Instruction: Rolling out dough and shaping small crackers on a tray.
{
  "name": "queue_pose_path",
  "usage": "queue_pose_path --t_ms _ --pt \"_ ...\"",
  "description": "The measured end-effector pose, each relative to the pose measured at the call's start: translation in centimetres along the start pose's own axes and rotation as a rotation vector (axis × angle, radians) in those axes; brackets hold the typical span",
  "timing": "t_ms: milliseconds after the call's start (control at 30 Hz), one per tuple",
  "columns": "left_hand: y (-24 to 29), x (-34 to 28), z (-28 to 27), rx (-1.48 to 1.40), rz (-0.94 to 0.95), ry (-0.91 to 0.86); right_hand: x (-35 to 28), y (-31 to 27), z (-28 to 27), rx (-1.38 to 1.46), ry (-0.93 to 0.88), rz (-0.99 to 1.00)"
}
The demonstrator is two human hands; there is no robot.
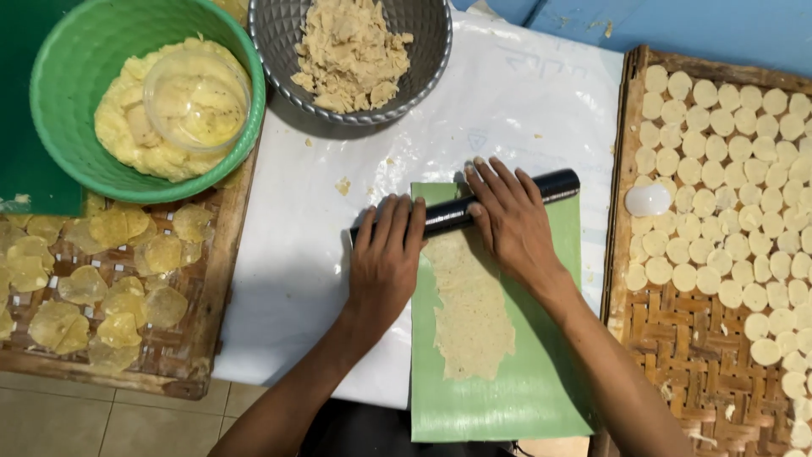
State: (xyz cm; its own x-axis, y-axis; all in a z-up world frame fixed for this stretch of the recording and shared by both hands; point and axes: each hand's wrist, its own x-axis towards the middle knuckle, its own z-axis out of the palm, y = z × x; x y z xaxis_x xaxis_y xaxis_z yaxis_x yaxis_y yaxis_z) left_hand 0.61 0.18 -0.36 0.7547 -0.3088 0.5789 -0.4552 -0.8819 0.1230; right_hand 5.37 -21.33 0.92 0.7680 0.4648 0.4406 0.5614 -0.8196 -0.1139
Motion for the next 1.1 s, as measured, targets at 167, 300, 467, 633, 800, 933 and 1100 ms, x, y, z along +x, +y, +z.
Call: queue_pose_path --t_ms 167,300,467,633,800,933,1100 --pt "0.6 -1.3 0.1 0.054 0.009 -0.031 -1.1 -0.8 -0.3 -0.022 -0.01 0.034" --pt "-0.4 0.7 0.7 -0.016 -0.029 -0.048 0.4 0.5 0.5 -0.011 -0.004 -0.009" --pt "-1.6 2.4 2.5 -0.065 -0.058 -0.054 1.5 1.3 1.2 -0.056 -0.091 0.067" --pt "0.2 0.7 0.0 -0.143 -0.094 -0.153 -0.8 -0.5 -0.2 -0.015 -0.099 0.094" --pt "0.5 0.5 -0.1 -0.107 -0.096 -0.199 -0.8 -0.3 -0.2 -0.065 -0.141 0.114" --pt "-1.5 3.0 2.7 -0.063 -0.088 -0.024 2.3 1.8 1.5 -0.091 -0.187 0.113" --pt "-4.0 6.5 3.6 -0.126 -0.24 -0.538 7.4 2.5 0.7 0.036 -0.459 0.246"
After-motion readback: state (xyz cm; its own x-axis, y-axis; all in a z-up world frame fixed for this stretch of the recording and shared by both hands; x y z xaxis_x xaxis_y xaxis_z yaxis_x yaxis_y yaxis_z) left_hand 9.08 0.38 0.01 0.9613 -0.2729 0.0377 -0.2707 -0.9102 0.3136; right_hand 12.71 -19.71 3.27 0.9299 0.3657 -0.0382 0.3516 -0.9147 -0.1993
